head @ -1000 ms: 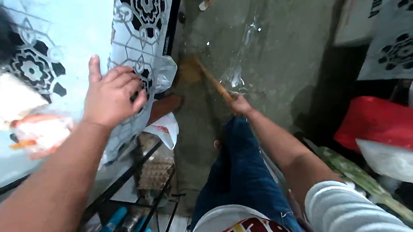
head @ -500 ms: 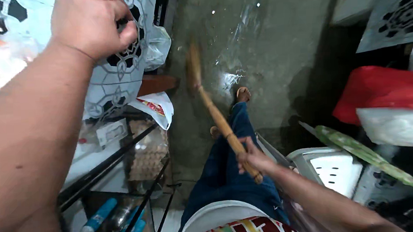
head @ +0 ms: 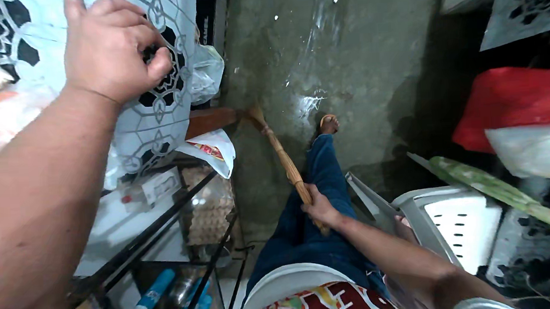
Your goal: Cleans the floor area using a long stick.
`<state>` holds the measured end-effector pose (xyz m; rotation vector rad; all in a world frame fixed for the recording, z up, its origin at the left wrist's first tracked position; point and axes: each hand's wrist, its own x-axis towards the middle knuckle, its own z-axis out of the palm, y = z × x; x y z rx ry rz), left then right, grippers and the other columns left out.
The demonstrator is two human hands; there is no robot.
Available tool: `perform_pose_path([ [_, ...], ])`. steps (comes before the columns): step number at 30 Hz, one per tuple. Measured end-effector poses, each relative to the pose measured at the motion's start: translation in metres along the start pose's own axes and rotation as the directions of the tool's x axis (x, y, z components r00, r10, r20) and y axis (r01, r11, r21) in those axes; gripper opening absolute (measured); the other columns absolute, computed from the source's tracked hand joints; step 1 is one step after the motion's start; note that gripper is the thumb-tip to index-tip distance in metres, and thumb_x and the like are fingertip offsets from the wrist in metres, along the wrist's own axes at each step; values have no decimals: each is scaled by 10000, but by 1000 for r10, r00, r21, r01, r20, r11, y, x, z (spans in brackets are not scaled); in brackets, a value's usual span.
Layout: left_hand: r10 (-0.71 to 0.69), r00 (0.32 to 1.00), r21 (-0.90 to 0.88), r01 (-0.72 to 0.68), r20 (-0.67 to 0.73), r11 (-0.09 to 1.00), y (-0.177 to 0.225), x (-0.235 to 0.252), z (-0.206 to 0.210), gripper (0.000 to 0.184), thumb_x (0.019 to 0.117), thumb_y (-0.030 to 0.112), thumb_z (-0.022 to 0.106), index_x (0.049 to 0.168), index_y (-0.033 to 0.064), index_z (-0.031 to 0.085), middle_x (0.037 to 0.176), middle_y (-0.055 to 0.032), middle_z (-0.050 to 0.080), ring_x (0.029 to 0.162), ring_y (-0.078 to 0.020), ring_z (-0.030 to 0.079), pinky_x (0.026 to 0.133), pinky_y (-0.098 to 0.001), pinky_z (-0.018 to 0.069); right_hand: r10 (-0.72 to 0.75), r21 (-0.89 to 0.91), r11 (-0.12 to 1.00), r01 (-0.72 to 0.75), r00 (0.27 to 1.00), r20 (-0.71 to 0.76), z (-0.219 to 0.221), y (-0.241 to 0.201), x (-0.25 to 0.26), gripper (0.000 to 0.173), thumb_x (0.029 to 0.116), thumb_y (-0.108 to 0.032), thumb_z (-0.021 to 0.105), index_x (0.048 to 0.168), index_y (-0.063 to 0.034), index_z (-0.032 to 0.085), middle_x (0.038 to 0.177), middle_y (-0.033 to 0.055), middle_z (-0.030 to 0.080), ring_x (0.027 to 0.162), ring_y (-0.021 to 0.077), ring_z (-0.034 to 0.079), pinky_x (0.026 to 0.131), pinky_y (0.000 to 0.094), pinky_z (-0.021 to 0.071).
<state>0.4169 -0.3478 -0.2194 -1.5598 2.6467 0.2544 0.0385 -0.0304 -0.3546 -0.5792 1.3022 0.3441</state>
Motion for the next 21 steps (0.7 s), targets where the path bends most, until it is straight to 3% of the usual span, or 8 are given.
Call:
perform_pose_path([
  [2,6,1000,-17,-6,7,1000,0,0,-2,458,982,357,434,984,-2,719,1158,-230,696,1290,-504,523,1107,-769,197,43,58,997,-50,993,111,-1,5,-31,733,958,-140,660,1581,-230,283,1103,169,631,683,229,645,623,408,575],
  [4,5,1000,-14,-5,21,1000,2,1,-4,466,998,359,418,996,6,723,1169,-217,699,1307,-484,518,1139,-761,145,116,150,977,-152,968,224,-3,4,-43,696,973,-140,660,1567,-212,305,1055,130,614,647,185,605,587,355,547],
  [8,-12,1000,-8,12,27,1000,5,0,-5,459,1008,340,406,1030,1,715,1206,-210,689,1324,-466,518,1147,-770,124,218,152,952,-266,938,271,-25,-21,1,441,1016,-185,625,1421,-84,482,874,86,633,590,143,599,538,293,534],
  [11,-9,1000,-13,9,17,1000,6,-1,-7,443,1019,327,410,1038,-4,703,1210,-200,693,1327,-446,529,1158,-753,138,182,-82,981,-173,976,116,-75,-60,36,398,991,-175,644,1364,-65,557,951,101,633,682,161,603,630,335,545],
  [13,-4,1000,-1,4,9,1000,6,0,-8,440,1017,329,418,1037,0,709,1204,-186,701,1321,-438,540,1150,-759,145,73,-244,967,-68,997,11,-134,-92,48,414,991,-193,651,1369,-48,567,1095,161,656,806,221,630,735,412,553],
  [15,-9,1000,2,9,10,1000,4,0,-6,449,1018,336,422,1044,-1,717,1201,-184,705,1310,-437,549,1144,-764,144,-21,-323,946,-6,997,-80,-196,-129,59,406,993,-205,668,1346,-24,582,1105,193,651,850,257,627,781,449,542],
  [18,-34,999,-4,34,9,999,4,-2,-5,445,1023,339,431,1049,3,722,1198,-174,705,1300,-418,562,1158,-746,145,-125,-377,926,32,967,-224,-268,-185,81,426,929,-164,722,1326,-55,615,986,191,681,745,286,649,691,489,565],
  [21,-49,999,1,49,4,999,6,-3,-5,425,1028,325,440,1054,10,723,1194,-168,710,1290,-402,575,1164,-733,153,-168,-377,925,53,945,-280,-315,-248,91,453,927,-139,719,1360,-64,613,1009,203,687,736,299,656,690,504,573],
])
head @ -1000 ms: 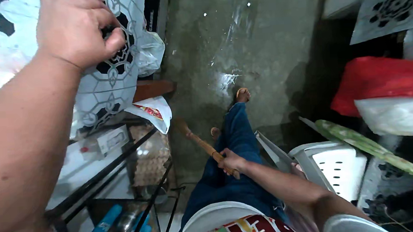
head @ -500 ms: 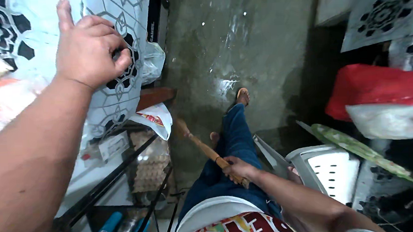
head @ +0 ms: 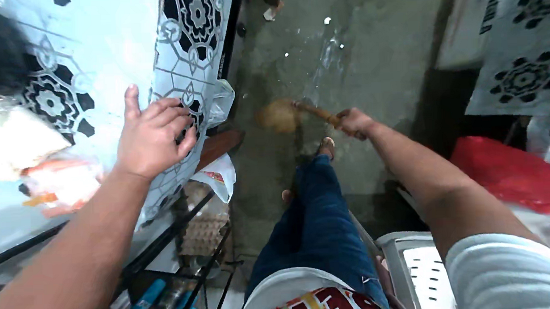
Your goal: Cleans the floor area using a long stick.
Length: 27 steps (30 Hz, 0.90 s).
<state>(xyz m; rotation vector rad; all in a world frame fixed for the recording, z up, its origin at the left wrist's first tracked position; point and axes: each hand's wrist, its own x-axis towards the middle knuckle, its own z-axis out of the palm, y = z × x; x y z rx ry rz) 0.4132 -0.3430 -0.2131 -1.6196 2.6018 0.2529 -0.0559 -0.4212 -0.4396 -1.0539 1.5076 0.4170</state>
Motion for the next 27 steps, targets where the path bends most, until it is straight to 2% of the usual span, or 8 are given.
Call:
perform_pose_path([
  [3,-24,1000,3,24,14,1000,2,0,-1,424,1027,325,440,1056,10,723,1207,-160,708,1304,-389,570,1175,-729,147,5,20,1000,-4,997,-72,-47,-40,15,379,965,-152,687,1332,-77,628,1044,175,685,760,265,653,703,464,570],
  [6,-31,1000,15,31,2,999,4,-2,0,413,1027,315,444,1038,10,721,1194,-162,712,1290,-385,582,1171,-720,161,-17,22,1000,21,987,-158,-86,-69,30,358,986,-172,667,1328,-74,635,1129,200,692,890,328,683,801,538,561],
  [9,-40,999,24,40,10,999,5,-3,0,410,1032,310,439,1048,6,714,1200,-164,709,1292,-385,581,1168,-712,171,-20,85,996,40,973,-230,-114,-87,34,453,925,-149,736,1351,-67,609,1131,225,663,883,346,669,789,547,561],
  [11,-49,998,19,49,32,999,5,-3,0,432,1034,317,429,1061,-6,714,1216,-174,703,1297,-389,579,1165,-723,169,-34,128,990,66,971,-235,-116,-92,15,571,926,-144,725,1449,-81,505,1154,237,649,854,341,670,760,537,571],
  [14,-64,997,22,63,41,998,6,-5,1,434,1033,315,439,1074,-10,723,1237,-171,697,1311,-372,572,1179,-710,159,-69,197,976,93,990,-125,-93,-77,-42,656,984,-173,643,1541,-163,297,1121,217,639,736,305,647,652,491,568],
  [20,-58,998,4,58,-4,998,6,-7,4,413,1021,299,458,1063,-10,729,1230,-173,699,1320,-361,567,1191,-687,161,8,424,896,-131,960,282,-10,-35,-143,642,987,-111,629,1527,-142,284,1011,118,633,607,169,619,533,329,558],
  [23,-55,998,18,55,-2,998,6,-7,4,416,1021,307,454,1054,-1,732,1225,-167,702,1320,-359,568,1187,-686,171,64,409,877,-251,907,417,41,-31,-135,647,964,-108,663,1518,-140,330,996,122,637,595,168,594,524,321,531],
  [27,-65,998,35,64,17,997,7,-8,3,419,1020,315,456,1073,4,731,1231,-159,700,1323,-353,564,1190,-680,159,64,253,952,-170,923,378,79,-54,-65,632,957,-123,689,1513,-100,389,1073,157,633,666,182,617,604,343,551],
])
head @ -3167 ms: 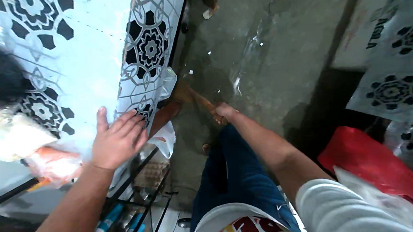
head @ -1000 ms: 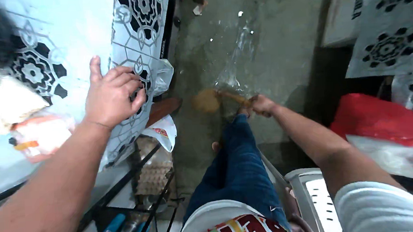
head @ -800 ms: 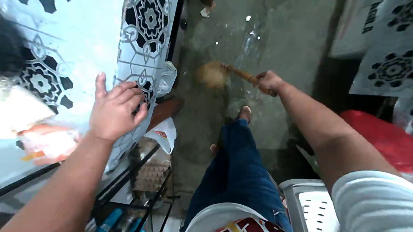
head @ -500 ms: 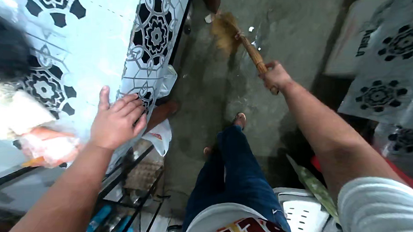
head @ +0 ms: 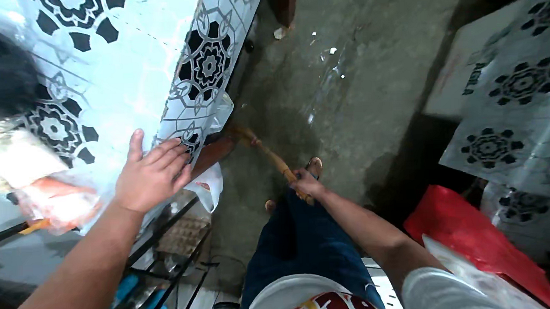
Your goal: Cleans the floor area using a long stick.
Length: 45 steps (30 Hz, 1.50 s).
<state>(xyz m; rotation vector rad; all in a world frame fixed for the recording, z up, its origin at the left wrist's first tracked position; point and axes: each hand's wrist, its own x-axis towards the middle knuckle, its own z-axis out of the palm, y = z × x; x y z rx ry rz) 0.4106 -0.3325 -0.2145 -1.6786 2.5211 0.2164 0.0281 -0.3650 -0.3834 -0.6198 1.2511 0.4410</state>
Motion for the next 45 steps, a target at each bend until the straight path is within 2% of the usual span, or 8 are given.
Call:
perform_pose_path([
  [6,-8,1000,21,8,1,1000,0,-2,1,419,1027,331,458,1090,20,731,1235,-143,702,1324,-337,565,1198,-671,156,-154,41,985,168,963,-222,-57,-69,66,593,959,-131,696,1495,-142,443,1109,183,662,732,249,645,639,418,566],
  [14,-16,1000,-30,16,-14,999,2,1,-2,413,1016,307,468,1051,0,741,1217,-162,707,1315,-357,573,1192,-690,162,-173,243,922,301,883,-436,-116,-97,44,620,974,-123,654,1528,-160,379,1038,154,646,647,220,619,569,386,558],
  [21,11,999,-55,-13,-45,998,-1,2,2,485,1037,342,418,1037,-16,745,1217,-184,708,1314,-368,578,1183,-700,185,-184,305,923,236,965,-189,-54,-23,-67,628,1003,-110,619,1538,-114,291,980,133,646,601,172,628,524,313,561],
  [25,24,998,-41,-26,-63,999,-2,5,1,446,1015,300,425,1023,6,760,1193,-167,720,1302,-353,589,1189,-684,185,-110,323,936,143,987,-119,-57,-41,-46,581,976,-89,651,1494,-98,387,899,116,644,577,161,600,504,301,532],
  [30,-13,999,-11,12,-33,1000,-2,5,1,473,1048,341,374,1083,40,736,1220,-128,718,1291,-309,605,1171,-660,239,-141,0,989,148,942,-303,-123,-116,12,517,983,-150,674,1457,-55,489,1133,194,657,830,236,657,760,395,569],
  [37,-16,996,32,19,-91,999,0,8,0,457,1066,374,355,1132,87,705,1214,-89,714,1301,-245,591,1185,-600,240,-99,31,991,131,866,-490,-224,-166,17,536,992,-178,668,1485,-116,470,1029,163,643,715,219,610,655,385,546],
  [41,-31,996,-12,30,-84,999,8,13,-6,438,1060,378,354,1096,138,719,1276,-60,690,1356,-249,544,1174,-645,210,-161,66,974,217,866,-473,-225,-151,-22,592,980,-137,665,1505,-82,397,1119,191,645,765,241,648,678,410,568],
  [45,-209,941,-111,186,-267,976,35,74,-29,322,1047,415,472,1305,289,619,1540,-21,464,1536,-270,256,1174,-707,31,-112,225,957,184,948,-298,-202,-120,-96,607,1009,-167,627,1524,-140,306,990,135,636,623,185,619,544,342,550],
])
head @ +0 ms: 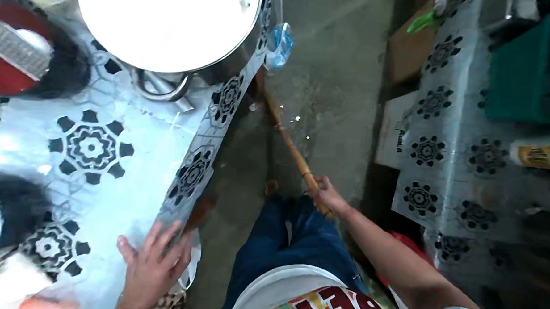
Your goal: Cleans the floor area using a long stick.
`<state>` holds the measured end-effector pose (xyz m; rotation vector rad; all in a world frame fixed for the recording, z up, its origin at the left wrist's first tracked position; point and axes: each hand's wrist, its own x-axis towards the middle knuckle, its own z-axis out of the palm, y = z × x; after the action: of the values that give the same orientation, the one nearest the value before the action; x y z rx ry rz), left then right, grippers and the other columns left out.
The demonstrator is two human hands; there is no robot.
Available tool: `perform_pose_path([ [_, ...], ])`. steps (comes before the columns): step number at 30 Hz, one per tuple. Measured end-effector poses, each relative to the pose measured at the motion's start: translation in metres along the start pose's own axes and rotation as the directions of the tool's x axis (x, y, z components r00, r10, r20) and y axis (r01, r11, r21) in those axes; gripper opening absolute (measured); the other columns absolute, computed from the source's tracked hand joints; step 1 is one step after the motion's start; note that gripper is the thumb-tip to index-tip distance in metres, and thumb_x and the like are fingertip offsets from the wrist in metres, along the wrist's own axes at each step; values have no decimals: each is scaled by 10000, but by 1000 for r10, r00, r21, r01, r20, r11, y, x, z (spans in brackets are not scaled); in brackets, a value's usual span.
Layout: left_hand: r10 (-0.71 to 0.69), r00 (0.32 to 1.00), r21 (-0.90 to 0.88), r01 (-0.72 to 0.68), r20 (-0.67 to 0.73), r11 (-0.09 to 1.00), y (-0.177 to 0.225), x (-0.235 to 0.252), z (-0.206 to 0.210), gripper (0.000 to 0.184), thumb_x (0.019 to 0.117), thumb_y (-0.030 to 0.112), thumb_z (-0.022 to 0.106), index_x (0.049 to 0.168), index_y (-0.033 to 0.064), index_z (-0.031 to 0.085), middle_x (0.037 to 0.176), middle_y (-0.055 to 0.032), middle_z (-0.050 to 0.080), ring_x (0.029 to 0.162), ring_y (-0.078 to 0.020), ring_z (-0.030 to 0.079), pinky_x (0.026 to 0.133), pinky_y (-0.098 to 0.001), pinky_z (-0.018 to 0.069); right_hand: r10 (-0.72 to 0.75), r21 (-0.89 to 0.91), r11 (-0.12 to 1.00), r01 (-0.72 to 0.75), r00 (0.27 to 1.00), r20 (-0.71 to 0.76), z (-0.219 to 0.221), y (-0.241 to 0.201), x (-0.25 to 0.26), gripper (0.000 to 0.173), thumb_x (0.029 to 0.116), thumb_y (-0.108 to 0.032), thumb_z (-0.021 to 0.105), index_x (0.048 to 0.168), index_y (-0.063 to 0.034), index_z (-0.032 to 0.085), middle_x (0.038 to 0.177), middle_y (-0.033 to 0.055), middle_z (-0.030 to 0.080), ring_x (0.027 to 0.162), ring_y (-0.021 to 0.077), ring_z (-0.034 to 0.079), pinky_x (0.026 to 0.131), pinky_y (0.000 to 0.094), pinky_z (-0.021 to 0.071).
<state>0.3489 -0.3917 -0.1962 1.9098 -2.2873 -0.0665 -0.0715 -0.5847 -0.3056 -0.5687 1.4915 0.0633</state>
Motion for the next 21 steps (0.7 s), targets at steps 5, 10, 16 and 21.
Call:
perform_pose_path([
  [5,-412,859,-163,379,-303,911,23,150,11,447,1008,324,543,1320,8,581,1551,-352,329,1508,-525,166,1197,-687,67,91,110,988,-106,987,134,-28,10,14,561,993,-139,642,1492,-113,388,950,137,646,594,182,604,525,323,535],
  [10,-706,633,-239,667,-319,706,19,241,33,640,1038,356,456,1485,-93,373,1630,-361,127,1524,-505,120,1242,-569,116,29,-202,979,-26,1000,12,-94,-38,104,537,976,-134,672,1462,-57,458,1149,200,633,777,246,653,695,408,578],
  [16,-919,263,-232,913,-294,336,31,280,25,607,1104,272,343,1539,-141,253,1612,-386,175,1530,-482,172,1270,-464,142,-113,-446,890,92,993,-21,-182,-99,127,594,938,-186,695,1481,-106,468,1253,222,635,975,327,684,830,503,578],
  [21,-958,-169,-195,973,-232,-124,68,355,1,592,1115,257,291,1545,-145,231,1634,-317,220,1547,-364,231,1260,-373,162,106,-307,951,-39,973,204,-222,-85,34,695,986,-152,645,1556,-160,248,1065,143,618,655,188,630,580,363,566],
])
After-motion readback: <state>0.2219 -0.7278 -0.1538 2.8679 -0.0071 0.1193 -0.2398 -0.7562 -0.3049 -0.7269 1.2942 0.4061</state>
